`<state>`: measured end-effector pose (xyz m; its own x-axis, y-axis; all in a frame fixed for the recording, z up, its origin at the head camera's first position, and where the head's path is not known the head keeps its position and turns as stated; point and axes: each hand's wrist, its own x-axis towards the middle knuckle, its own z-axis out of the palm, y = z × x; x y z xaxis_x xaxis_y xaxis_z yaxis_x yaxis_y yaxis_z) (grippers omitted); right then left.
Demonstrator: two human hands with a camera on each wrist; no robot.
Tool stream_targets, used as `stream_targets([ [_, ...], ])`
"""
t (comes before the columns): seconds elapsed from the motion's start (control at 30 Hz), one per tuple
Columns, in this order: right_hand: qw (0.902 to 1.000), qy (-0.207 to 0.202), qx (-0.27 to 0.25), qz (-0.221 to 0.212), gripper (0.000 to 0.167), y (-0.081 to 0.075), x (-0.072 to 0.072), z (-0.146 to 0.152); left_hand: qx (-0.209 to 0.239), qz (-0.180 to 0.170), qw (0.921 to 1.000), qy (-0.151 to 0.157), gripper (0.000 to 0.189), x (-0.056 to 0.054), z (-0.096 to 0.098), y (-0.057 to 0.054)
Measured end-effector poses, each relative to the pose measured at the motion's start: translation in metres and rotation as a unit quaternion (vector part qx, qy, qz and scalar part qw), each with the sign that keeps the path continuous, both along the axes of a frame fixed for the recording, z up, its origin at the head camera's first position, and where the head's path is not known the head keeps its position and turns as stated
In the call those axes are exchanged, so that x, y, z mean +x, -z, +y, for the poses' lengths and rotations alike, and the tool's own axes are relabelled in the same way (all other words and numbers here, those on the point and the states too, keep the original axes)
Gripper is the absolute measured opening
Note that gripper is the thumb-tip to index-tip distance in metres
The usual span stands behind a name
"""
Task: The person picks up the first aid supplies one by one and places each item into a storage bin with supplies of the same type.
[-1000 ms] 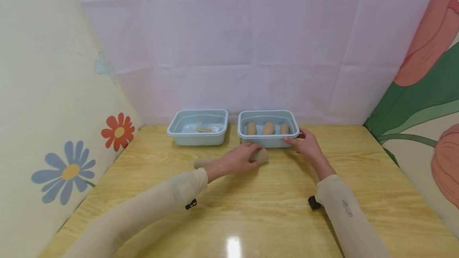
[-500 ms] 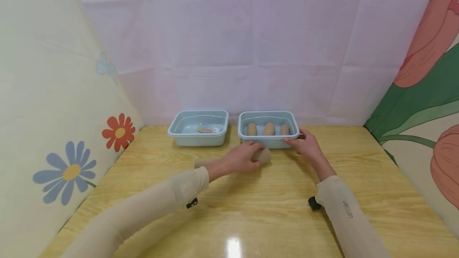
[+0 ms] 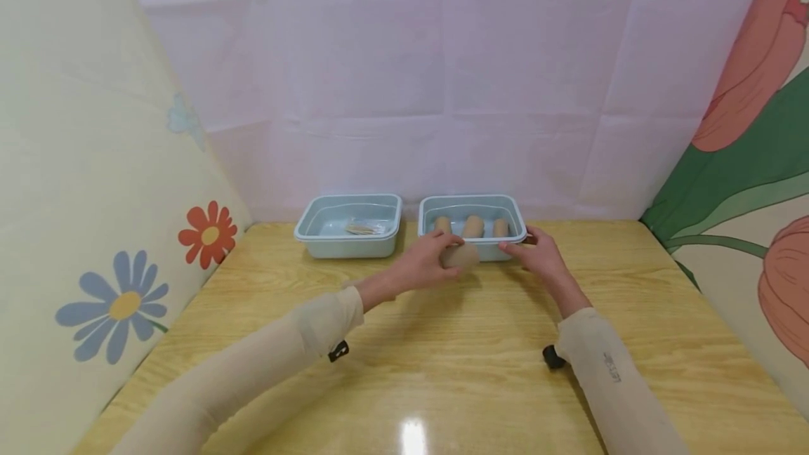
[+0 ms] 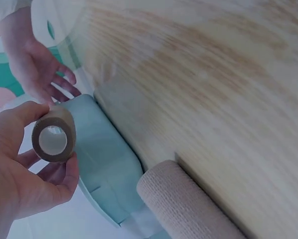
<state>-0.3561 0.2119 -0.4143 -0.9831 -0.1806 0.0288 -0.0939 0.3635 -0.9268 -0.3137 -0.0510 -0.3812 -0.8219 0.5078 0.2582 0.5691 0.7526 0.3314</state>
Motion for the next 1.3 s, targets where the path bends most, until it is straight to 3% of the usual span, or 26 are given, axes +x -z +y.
stream_targets([
  [0.33,1.0000,-0.002,-0.004,0.003,0.083,0.000,0.001,0.001,0.021,0.002,0.9996,0.020,0.050,-0.003,-0.002,-0.009],
  [0.53,0.9999,-0.005,-0.010,-0.007,0.082,-0.004,0.002,0.001,0.033,0.026,0.9989,0.021,0.048,-0.004,-0.002,-0.013],
  [0.83,1.0000,0.000,-0.005,0.009,0.082,0.002,-0.001,0.001,0.085,0.050,0.9949,0.022,0.047,-0.009,-0.001,-0.013],
  [1.3,1.0000,0.000,0.000,0.006,0.082,0.003,-0.003,0.000,0.155,0.036,0.9872,-0.005,0.049,-0.024,-0.001,-0.009],
])
